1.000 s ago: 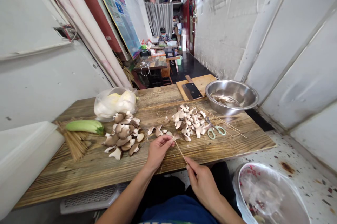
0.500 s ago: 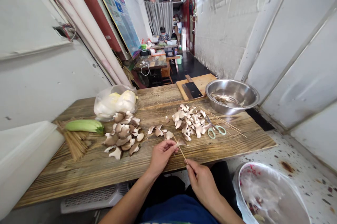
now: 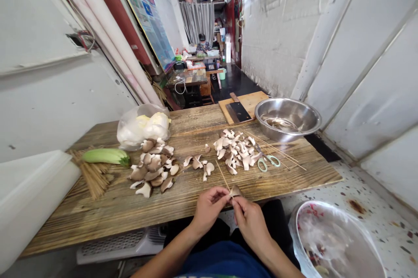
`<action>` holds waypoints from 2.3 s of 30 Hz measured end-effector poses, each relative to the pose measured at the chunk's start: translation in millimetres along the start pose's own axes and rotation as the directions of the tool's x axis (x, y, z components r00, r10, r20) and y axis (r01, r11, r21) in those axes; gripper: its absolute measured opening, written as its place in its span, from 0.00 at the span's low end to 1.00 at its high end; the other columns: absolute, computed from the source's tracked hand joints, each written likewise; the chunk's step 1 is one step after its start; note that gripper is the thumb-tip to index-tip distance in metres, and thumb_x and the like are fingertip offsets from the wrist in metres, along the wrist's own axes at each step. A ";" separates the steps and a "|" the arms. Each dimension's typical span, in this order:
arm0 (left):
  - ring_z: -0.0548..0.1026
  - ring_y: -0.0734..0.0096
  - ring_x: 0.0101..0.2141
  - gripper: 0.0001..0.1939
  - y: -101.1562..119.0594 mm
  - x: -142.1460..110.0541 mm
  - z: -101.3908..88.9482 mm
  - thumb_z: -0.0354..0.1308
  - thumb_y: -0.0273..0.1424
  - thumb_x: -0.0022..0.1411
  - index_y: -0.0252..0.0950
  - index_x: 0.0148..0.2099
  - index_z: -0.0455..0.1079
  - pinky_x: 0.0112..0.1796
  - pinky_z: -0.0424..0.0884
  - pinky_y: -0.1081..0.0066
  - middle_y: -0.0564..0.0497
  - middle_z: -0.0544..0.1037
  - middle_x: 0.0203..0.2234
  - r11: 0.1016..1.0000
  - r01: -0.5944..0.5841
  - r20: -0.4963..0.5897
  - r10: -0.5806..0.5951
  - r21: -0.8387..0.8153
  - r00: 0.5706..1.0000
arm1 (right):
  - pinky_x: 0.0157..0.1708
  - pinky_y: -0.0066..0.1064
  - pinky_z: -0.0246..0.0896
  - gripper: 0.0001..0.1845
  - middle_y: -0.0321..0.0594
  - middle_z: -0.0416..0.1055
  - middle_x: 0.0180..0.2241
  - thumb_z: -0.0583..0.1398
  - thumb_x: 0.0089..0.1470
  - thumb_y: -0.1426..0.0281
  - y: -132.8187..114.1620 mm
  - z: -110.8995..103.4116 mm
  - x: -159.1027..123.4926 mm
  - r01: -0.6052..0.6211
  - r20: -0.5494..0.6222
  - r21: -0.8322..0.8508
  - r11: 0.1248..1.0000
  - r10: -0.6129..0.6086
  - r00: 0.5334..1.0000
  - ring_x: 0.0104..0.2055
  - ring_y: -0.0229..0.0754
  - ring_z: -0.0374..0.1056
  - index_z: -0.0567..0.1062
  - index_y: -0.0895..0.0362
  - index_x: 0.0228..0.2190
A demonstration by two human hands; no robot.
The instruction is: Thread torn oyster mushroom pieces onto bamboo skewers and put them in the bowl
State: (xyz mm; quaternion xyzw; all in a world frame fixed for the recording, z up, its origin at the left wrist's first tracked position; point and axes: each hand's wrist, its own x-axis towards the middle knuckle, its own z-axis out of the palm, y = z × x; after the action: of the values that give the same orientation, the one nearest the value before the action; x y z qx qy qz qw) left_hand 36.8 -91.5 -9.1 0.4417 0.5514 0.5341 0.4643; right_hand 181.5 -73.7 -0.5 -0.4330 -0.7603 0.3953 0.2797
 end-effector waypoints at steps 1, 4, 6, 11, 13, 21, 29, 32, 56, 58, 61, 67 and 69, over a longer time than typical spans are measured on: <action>0.73 0.70 0.26 0.08 0.8 0.8 -2.7 0.60 0.34 0.52 0.35 0.33 0.74 0.30 0.69 0.72 0.48 0.77 0.25 0.998 -0.028 -0.004 0.028 0.056 1.000 | 0.23 0.25 0.54 0.21 0.32 0.62 0.16 0.47 0.61 0.62 1.5 0.5 0.1 0.000 -0.008 0.000 1.000 0.000 1.000 0.19 0.36 0.61 0.69 0.57 0.23; 0.71 0.70 0.26 0.08 6.8 8.2 -18.1 0.58 0.35 0.55 0.37 0.36 0.75 0.30 0.67 0.71 0.48 0.77 0.28 0.939 -0.191 -0.054 0.215 0.287 0.975 | 0.23 0.25 0.54 0.20 0.32 0.62 0.16 0.48 0.61 0.61 4.9 1.0 -0.3 -0.001 -0.038 -0.010 1.000 0.000 0.999 0.19 0.36 0.60 0.70 0.57 0.24; 0.71 0.66 0.32 0.08 13.1 16.7 -30.8 0.55 0.34 0.58 0.38 0.36 0.74 0.36 0.67 0.67 0.47 0.76 0.31 0.814 -0.306 -0.058 0.382 0.494 0.922 | 0.23 0.25 0.54 0.20 0.33 0.62 0.16 0.48 0.61 0.61 5.8 0.7 -1.0 -0.008 -0.044 -0.008 1.000 0.007 0.999 0.19 0.36 0.61 0.70 0.57 0.25; 0.67 0.56 0.41 0.08 24.7 38.6 -50.3 0.55 0.32 0.57 0.36 0.39 0.72 0.43 0.61 0.56 0.43 0.71 0.35 0.348 -0.203 0.026 0.452 0.915 0.891 | 0.23 0.25 0.55 0.20 0.33 0.62 0.16 0.47 0.61 0.61 6.7 1.5 -2.7 -0.002 -0.036 -0.010 1.000 0.001 0.999 0.19 0.36 0.61 0.71 0.57 0.26; 0.66 0.56 0.40 0.07 25.2 43.9 -53.0 0.56 0.32 0.56 0.36 0.36 0.71 0.42 0.62 0.57 0.43 0.70 0.35 0.243 -0.157 0.044 0.416 0.957 0.908 | 0.23 0.25 0.55 0.20 0.33 0.62 0.17 0.47 0.61 0.61 8.3 2.1 -3.0 0.003 -0.038 -0.019 1.000 -0.004 0.999 0.20 0.36 0.60 0.70 0.57 0.25; 0.67 0.61 0.36 0.08 20.0 49.1 -61.2 0.53 0.29 0.59 0.35 0.33 0.73 0.40 0.63 0.61 0.45 0.70 0.30 0.275 -0.190 0.040 0.472 0.943 0.881 | 0.23 0.24 0.55 0.19 0.35 0.66 0.19 0.47 0.62 0.63 10.4 2.3 -3.1 0.025 -0.006 -0.066 0.997 -0.026 1.000 0.21 0.37 0.63 0.71 0.57 0.27; 0.73 0.66 0.28 0.12 4.9 57.6 -81.2 0.56 0.38 0.55 0.37 0.36 0.75 0.32 0.68 0.67 0.47 0.77 0.28 0.915 -0.064 -0.399 0.236 0.398 0.886 | 0.26 0.25 0.56 0.18 0.36 0.68 0.22 0.47 0.61 0.65 2.6 4.1 -5.4 0.079 0.052 -0.091 0.993 -0.075 0.996 0.23 0.37 0.64 0.72 0.57 0.28; 0.71 0.73 0.22 0.15 3.1 59.8 -81.2 0.61 0.39 0.50 0.32 0.36 0.73 0.25 0.68 0.72 0.48 0.76 0.24 0.992 0.064 -0.369 -0.100 -0.109 0.924 | 0.27 0.25 0.57 0.18 0.37 0.68 0.22 0.47 0.61 0.65 0.3 5.7 -5.4 0.084 0.089 -0.104 0.991 -0.075 0.993 0.23 0.38 0.64 0.73 0.57 0.29; 0.73 0.79 0.23 0.05 19.1 50.7 -72.1 0.52 0.20 0.60 0.27 0.32 0.69 0.25 0.72 0.81 0.44 0.76 0.26 0.676 0.288 -0.018 -0.408 -0.678 0.913 | 0.28 0.26 0.56 0.17 0.39 0.71 0.25 0.46 0.62 0.66 4.4 6.6 -4.0 0.094 0.111 -0.096 0.991 -0.083 0.990 0.26 0.39 0.67 0.72 0.57 0.30; 0.73 0.79 0.24 0.04 19.9 49.7 -71.6 0.54 0.21 0.59 0.28 0.32 0.68 0.26 0.72 0.81 0.44 0.77 0.27 0.688 0.287 -0.016 -0.399 -0.667 0.917 | 0.28 0.26 0.56 0.17 0.39 0.71 0.25 0.46 0.62 0.66 4.1 6.2 -4.3 0.094 0.114 -0.094 0.991 -0.084 0.990 0.26 0.39 0.67 0.72 0.57 0.30; 0.74 0.78 0.27 0.03 22.0 48.3 -70.9 0.55 0.21 0.58 0.28 0.32 0.69 0.28 0.72 0.80 0.43 0.77 0.30 0.720 0.289 0.004 -0.370 -0.631 0.929 | 0.28 0.26 0.56 0.17 0.39 0.70 0.25 0.46 0.62 0.67 3.2 5.7 -4.4 0.091 0.126 -0.094 0.991 -0.079 0.989 0.26 0.38 0.66 0.72 0.57 0.29; 0.72 0.80 0.28 0.08 19.2 48.2 -72.3 0.63 0.23 0.50 0.29 0.35 0.72 0.30 0.70 0.80 0.48 0.76 0.29 0.802 0.255 0.015 -0.294 -0.541 0.956 | 0.31 0.26 0.59 0.18 0.40 0.72 0.26 0.47 0.62 0.66 3.5 5.2 -3.6 0.083 0.129 -0.090 0.992 -0.071 0.989 0.27 0.39 0.68 0.73 0.58 0.31; 0.70 0.82 0.25 0.10 16.0 49.2 -73.2 0.66 0.24 0.46 0.29 0.34 0.72 0.27 0.68 0.81 0.51 0.73 0.26 0.825 0.231 -0.013 -0.277 -0.515 0.961 | 0.32 0.26 0.60 0.18 0.40 0.73 0.27 0.47 0.61 0.66 3.6 4.6 -3.8 0.083 0.124 -0.084 0.993 -0.072 0.990 0.28 0.39 0.69 0.74 0.58 0.32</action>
State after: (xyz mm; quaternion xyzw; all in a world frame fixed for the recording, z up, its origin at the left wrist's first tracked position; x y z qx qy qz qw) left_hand -44.2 -55.6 4.8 0.2023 0.4645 0.6125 0.6067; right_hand 181.3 -77.6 -6.3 -0.3903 -0.8091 0.3752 0.2287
